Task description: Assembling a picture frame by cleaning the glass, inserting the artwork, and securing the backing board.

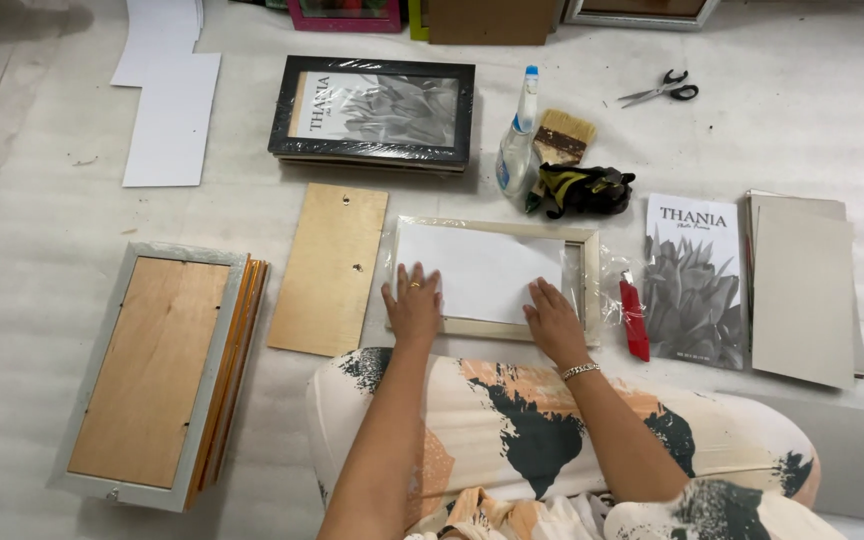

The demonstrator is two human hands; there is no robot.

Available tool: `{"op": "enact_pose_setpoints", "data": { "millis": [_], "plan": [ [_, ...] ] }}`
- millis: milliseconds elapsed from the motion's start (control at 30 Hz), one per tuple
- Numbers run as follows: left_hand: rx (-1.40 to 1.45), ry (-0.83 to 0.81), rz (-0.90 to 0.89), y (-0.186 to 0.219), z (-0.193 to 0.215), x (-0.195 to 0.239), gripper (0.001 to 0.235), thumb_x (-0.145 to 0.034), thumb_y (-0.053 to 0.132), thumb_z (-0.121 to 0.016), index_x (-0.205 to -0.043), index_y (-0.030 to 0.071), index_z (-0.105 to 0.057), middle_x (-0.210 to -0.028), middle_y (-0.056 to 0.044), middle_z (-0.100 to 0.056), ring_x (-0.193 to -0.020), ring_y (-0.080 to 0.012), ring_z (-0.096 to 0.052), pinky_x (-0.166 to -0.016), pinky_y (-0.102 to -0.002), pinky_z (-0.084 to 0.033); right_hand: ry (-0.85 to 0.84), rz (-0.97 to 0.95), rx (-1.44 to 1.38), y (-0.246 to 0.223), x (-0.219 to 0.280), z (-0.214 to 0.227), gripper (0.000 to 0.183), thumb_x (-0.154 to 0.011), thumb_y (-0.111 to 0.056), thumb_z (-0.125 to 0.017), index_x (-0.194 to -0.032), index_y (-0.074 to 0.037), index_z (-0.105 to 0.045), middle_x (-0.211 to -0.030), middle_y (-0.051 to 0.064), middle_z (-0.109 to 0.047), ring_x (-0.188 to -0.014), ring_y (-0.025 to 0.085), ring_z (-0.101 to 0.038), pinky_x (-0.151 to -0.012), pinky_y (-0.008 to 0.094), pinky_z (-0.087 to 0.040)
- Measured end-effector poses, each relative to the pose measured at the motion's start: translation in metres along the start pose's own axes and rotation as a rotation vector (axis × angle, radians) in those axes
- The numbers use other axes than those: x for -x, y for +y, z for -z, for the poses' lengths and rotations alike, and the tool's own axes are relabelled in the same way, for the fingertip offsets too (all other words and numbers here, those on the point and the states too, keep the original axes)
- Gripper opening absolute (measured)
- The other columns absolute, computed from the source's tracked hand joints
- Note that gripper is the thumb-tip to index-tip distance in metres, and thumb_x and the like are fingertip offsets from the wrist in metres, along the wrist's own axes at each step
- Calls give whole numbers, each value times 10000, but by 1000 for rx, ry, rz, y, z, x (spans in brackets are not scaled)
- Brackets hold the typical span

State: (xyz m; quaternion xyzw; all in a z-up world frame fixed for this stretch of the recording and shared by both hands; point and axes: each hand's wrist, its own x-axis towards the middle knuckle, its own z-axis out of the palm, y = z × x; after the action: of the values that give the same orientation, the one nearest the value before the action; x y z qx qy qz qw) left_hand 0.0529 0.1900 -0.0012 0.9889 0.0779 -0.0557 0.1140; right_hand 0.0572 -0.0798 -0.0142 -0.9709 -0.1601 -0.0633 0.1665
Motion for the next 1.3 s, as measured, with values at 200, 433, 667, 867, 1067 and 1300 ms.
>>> {"op": "enact_pose_setpoints", "data": {
  "millis": [200, 433, 667, 867, 1067, 1300],
  "plan": [
    [2, -52, -183, 6, -33, -7, 515, -978, 242, -647, -1469, 325, -515, -1586, -57, -453, -1465, -297, -418, -1163, -655, -222, -1, -197, 138, 22, 3, -1, 472, -948, -253, -633, -1399, -115, -611, -1383, 115, -598, -1270, 358, -587, -1098, 457, -479],
    [100, -64, -153, 8, 1, 3, 511, -964, 89, -641, -1447, 227, -551, -1554, -140, -481, -1441, -348, -449, -1147, -627, -255, -212, -273, 50, -1, -36, 24, 498, -958, -211, -596, -1441, -97, -562, -1538, 201, -449, -1429, 392, -428, -1137, 481, -440],
    [86, -60, -102, 4, 0, 0, 535, -917, 83, -696, -1414, 229, -560, -1502, -106, -524, -1409, -322, -481, -1136, -612, -247, -130, -143, 114, 33, -58, -15, 514, -934, -505, -632, -1224, -92, -532, -1543, 232, -452, -1399, 429, -467, -1127, 535, -444],
    [39, 28, -104, 6, 6, -22, 594, -984, 369, -638, -1525, 208, -452, -1256, -100, -605, -1184, -318, -587, -1029, -558, -361, -298, -216, 260, 32, -77, -5, 743, -915, -697, -500, -1570, -376, -360, -1460, 99, -438, -1353, 395, -475, -1043, 545, -489],
    [65, -100, 5, 12, 18, -57, 717, -1004, 488, -577, -1593, 145, -355, -1296, -151, -616, -1218, -348, -588, -1055, -519, -371, -417, -258, 314, 38, -90, -14, 762, -858, -761, -494, -1558, -518, -315, -1474, 95, -364, -1351, 442, -447, -1004, 534, -521],
    [-7, -262, 42, 21, 34, -71, 840, -917, 463, -705, -1594, 128, -337, -1338, -179, -633, -1219, -383, -620, -1071, -523, -294, -514, -283, 288, 40, -99, -17, 767, -866, -697, -542, -1568, -545, -276, -1478, 165, -347, -1345, 506, -441, -995, 552, -545]
  ]
}}
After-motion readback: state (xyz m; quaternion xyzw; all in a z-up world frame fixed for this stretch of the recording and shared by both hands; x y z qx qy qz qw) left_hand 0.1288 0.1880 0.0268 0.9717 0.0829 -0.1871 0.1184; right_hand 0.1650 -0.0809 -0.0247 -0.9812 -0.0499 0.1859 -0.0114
